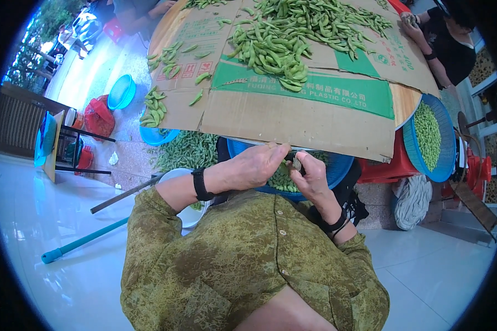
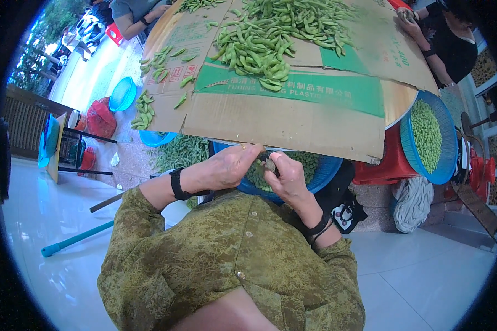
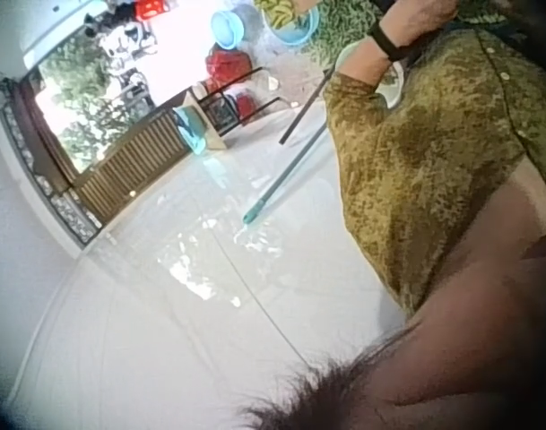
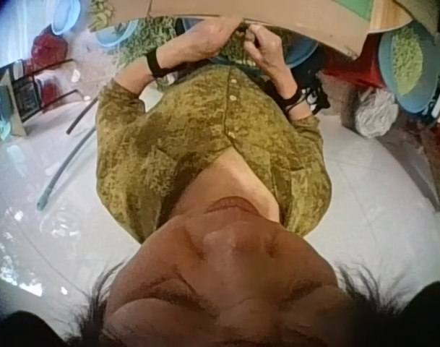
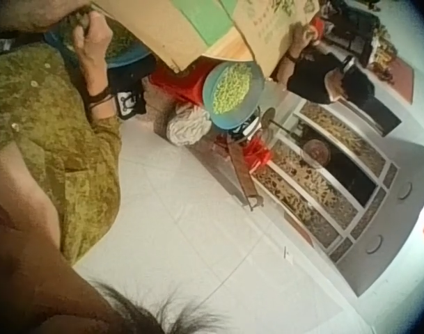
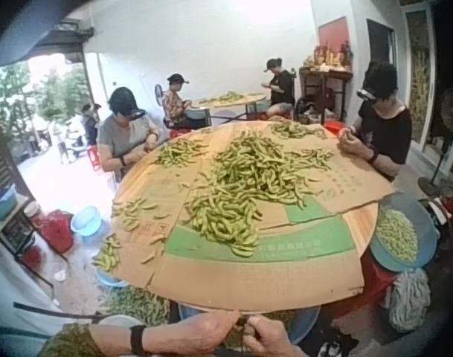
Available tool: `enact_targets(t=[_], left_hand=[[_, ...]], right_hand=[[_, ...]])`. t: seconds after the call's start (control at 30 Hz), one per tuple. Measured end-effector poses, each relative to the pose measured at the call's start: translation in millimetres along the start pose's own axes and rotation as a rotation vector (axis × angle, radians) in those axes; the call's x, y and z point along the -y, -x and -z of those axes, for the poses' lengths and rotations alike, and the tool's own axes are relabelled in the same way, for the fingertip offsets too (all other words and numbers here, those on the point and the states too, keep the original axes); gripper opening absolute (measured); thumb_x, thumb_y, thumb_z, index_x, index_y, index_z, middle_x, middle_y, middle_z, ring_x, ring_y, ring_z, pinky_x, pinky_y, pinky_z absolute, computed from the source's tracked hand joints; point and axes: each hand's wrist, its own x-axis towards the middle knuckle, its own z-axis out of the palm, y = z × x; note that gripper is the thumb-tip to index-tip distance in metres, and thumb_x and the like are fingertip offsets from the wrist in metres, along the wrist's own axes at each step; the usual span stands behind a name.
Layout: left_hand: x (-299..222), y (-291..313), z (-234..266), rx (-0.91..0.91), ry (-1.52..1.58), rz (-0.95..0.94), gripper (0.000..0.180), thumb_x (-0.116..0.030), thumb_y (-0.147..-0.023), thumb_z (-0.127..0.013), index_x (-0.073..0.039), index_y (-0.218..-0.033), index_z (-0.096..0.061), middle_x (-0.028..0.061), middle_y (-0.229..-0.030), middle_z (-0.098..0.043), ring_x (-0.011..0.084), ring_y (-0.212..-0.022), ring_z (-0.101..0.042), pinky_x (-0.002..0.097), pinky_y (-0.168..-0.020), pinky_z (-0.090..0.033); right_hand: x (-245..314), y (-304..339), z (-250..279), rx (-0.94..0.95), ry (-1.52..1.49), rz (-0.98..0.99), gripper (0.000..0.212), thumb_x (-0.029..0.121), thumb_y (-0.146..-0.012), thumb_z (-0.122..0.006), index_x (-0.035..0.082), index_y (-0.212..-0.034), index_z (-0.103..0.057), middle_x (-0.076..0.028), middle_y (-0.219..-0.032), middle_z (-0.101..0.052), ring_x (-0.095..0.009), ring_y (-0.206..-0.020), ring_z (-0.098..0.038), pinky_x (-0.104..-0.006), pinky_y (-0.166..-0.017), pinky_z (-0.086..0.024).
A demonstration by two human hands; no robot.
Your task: Shelling green beans using a thumb-mounted blade into a blue bowl.
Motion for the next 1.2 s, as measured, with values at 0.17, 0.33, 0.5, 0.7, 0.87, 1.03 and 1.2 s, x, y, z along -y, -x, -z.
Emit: enact_targets(t=[0.17,0.33,0.5,0.7,0.87,1.03,1.2], left_hand=[[3,-1,-9,-0.067,-0.049,-0.026,0.051,0.003,-0.067,-0.059,0.009,-0.114,-0.041,0.0183,-0.082,-0.055,0.0345,-0.075,-0.057,0.0401,-0.064,-0.047],[-3,-6,-14,-0.102,-0.061,0.057,0.051,0.003,-0.067,-0.059,0.007,-0.114,-0.040,0.0177,-0.075,-0.056,0.0364,-0.068,-0.058,0.0422,-0.060,-0.047],[1,-6,-26,-0.135,0.214,0.336,0.046,0.011,-0.067,-0.047,0.004,-0.113,-0.040,0.0270,-0.091,-0.060,0.0433,-0.084,-0.061,0.0435,-0.068,-0.048],[3,-10,-21,-0.074,0.335,0.492,0.042,0.006,-0.072,-0.050,0.002,-0.111,-0.036,0.0264,-0.077,-0.058,0.0466,-0.078,-0.059,0.0503,-0.066,-0.045],[2,-12,-18,-0.127,0.331,0.491,0.043,0.006,-0.072,-0.050,0.001,-0.112,-0.035,0.0275,-0.081,-0.058,0.0469,-0.083,-0.058,0.0496,-0.069,-0.045],[3,-8,-14,-0.184,0.287,0.374,0.037,0.006,-0.072,-0.052,0.001,-0.107,-0.042,0.0233,-0.090,-0.060,0.0429,-0.085,-0.059,0.0438,-0.073,-0.047],[20,-1,20,-0.330,-0.278,0.269,0.029,0.006,-0.065,-0.055,-0.001,-0.093,-0.051,0.0213,-0.087,-0.057,0.0395,-0.084,-0.056,0.0438,-0.068,-0.047]], right_hand=[[0,-2,-1,-0.011,-0.036,-0.157,0.014,0.000,-0.074,-0.061,0.000,-0.086,-0.054,-0.009,-0.062,-0.047,-0.018,-0.052,-0.051,-0.0307,-0.048,-0.040],[5,-1,-6,-0.102,-0.252,-0.369,0.008,0.002,-0.082,-0.062,0.000,-0.087,-0.056,0.000,-0.059,-0.045,-0.006,-0.054,-0.044,-0.0246,-0.047,-0.037],[0,8,-11,-0.109,-0.391,-0.517,0.013,0.003,-0.083,-0.063,0.000,-0.093,-0.057,0.002,-0.062,-0.046,-0.005,-0.054,-0.040,-0.0224,-0.047,-0.035],[-10,2,-5,-0.049,-0.090,-0.036,0.024,0.001,-0.078,-0.066,0.002,-0.100,-0.056,-0.006,-0.064,-0.047,-0.012,-0.052,-0.046,-0.0266,-0.048,-0.039],[-3,2,-1,-0.033,-0.095,-0.027,0.029,-0.002,-0.074,-0.067,0.000,-0.100,-0.055,-0.010,-0.073,-0.051,-0.019,-0.058,-0.051,-0.0295,-0.051,-0.041],[-4,-2,-5,-0.109,-0.169,0.001,0.031,-0.002,-0.076,-0.068,-0.002,-0.104,-0.054,-0.008,-0.079,-0.057,-0.014,-0.062,-0.053,-0.0258,-0.056,-0.044],[-9,9,-3,-0.182,-0.229,-0.117,0.032,-0.002,-0.082,-0.063,-0.003,-0.112,-0.052,-0.006,-0.083,-0.062,-0.011,-0.065,-0.056,-0.0233,-0.060,-0.046]])
